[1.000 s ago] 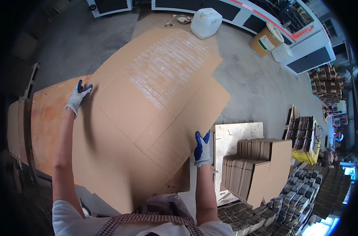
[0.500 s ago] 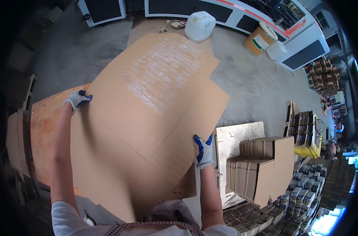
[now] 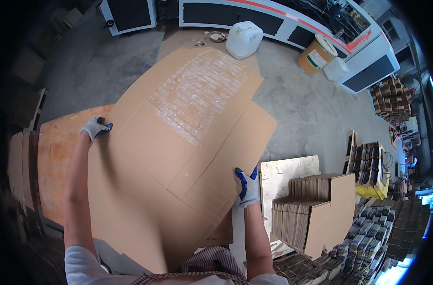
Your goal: The person applies white glue to a large flat cardboard sheet using a brush, then flips the sheet and continues applying glue to the other side. The person works at a table in a warehouse-like area with stacks of cardboard nearby.
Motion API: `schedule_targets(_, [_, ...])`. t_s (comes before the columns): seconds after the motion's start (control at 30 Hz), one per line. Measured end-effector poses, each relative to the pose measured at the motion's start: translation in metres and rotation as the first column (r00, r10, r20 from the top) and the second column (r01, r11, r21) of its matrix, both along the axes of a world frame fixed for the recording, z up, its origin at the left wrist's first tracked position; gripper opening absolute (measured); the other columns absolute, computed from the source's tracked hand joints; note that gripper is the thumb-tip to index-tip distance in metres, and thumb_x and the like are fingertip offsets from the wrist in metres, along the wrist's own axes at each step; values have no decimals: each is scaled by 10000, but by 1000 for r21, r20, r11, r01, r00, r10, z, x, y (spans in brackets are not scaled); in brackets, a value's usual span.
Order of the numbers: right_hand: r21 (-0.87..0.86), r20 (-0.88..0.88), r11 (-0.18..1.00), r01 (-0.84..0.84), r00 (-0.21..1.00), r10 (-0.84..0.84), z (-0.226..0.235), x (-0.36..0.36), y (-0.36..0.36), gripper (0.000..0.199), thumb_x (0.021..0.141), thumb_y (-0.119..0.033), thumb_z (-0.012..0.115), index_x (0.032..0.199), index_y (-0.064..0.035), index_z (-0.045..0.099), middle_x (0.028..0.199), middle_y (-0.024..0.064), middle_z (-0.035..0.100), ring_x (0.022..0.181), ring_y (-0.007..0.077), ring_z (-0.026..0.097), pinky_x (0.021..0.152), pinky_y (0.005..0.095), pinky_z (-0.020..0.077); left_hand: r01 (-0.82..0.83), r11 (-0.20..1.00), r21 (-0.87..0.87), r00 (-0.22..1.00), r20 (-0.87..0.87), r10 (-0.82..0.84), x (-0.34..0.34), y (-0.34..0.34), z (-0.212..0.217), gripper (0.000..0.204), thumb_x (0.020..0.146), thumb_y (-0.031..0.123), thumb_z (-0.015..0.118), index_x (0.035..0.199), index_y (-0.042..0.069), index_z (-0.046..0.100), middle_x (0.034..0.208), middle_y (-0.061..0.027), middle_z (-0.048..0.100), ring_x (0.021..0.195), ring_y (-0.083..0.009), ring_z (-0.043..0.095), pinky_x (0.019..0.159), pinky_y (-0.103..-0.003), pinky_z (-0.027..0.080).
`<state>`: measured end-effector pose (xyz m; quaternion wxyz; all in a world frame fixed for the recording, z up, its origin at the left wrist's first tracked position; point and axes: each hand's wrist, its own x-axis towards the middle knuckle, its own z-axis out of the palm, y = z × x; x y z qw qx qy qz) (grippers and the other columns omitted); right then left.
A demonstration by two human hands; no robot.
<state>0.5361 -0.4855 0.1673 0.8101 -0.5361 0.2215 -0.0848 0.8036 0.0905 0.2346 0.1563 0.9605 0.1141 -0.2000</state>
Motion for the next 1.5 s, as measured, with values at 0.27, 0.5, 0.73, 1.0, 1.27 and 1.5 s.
schedule_targets(0.27, [-16, 14, 987, -162, 987, 162, 9, 27, -47, 594, 856, 46, 668, 1398, -61, 451, 1271, 79, 595, 1130, 188, 596, 968, 306, 493, -185, 983, -1, 983, 19, 185, -77, -6, -11, 862, 672, 551, 839, 1297, 0, 615, 1235, -151, 678, 1142, -266, 639, 954, -357, 495])
schedule_targets(0.5, [12, 12, 942, -336, 942, 336, 9, 72, -94, 638, 835, 55, 678, 1419, -45, 443, 1282, 76, 597, 1154, 187, 584, 974, 300, 490, -385, 919, 85, 920, -43, 390, -162, -36, -12, 659, 681, 518, 852, 1054, 0, 691, 983, -117, 734, 853, -233, 679, 741, -380, 520])
schedule_targets(0.73, [-9, 19, 891, -454, 891, 454, -5, 98, -118, 634, 835, 51, 687, 1414, -43, 447, 1275, 65, 604, 1126, 166, 598, 961, 290, 500, -472, 878, -80, 877, 62, 477, -228, -55, -28, 553, 777, 490, 781, 1046, 14, 705, 982, -163, 730, 858, -265, 680, 751, -386, 521])
schedule_targets(1.0, [21, -9, 868, -495, 868, 496, -6, 97, -109, 660, 874, -20, 693, 1458, -89, 393, 1284, 78, 595, 1111, 188, 602, 938, 325, 509, -550, 806, -220, 781, 207, 590, -241, -23, -49, 720, 773, 381, 829, 1366, 63, 574, 1342, -133, 622, 1218, -252, 597, 1011, -332, 468])
schedule_targets(1.27, [-53, -253, 989, -137, 960, 119, 10, -60, -151, 642, 979, -376, 622, 1506, -196, 301, 1297, 123, 567, 1112, 277, 579, 884, 417, 499, -492, 860, -136, 726, 481, 491, -267, -104, -24, 710, 840, 493, 730, 1389, 83, 543, 1397, -163, 537, 1294, -321, 501, 1076, -401, 410])
schedule_targets(1.5, [15, -584, 967, -253, 783, 214, 0, -341, -102, 478, 993, -407, 582, 1392, -199, 420, 1259, 132, 613, 1035, 284, 645, 817, 417, 549, -558, 817, 147, 632, 713, 303, -399, -65, -27, 779, 851, 647, 612, 1446, 158, 495, 1502, -131, 449, 1390, -298, 385, 1132, -488, 291])
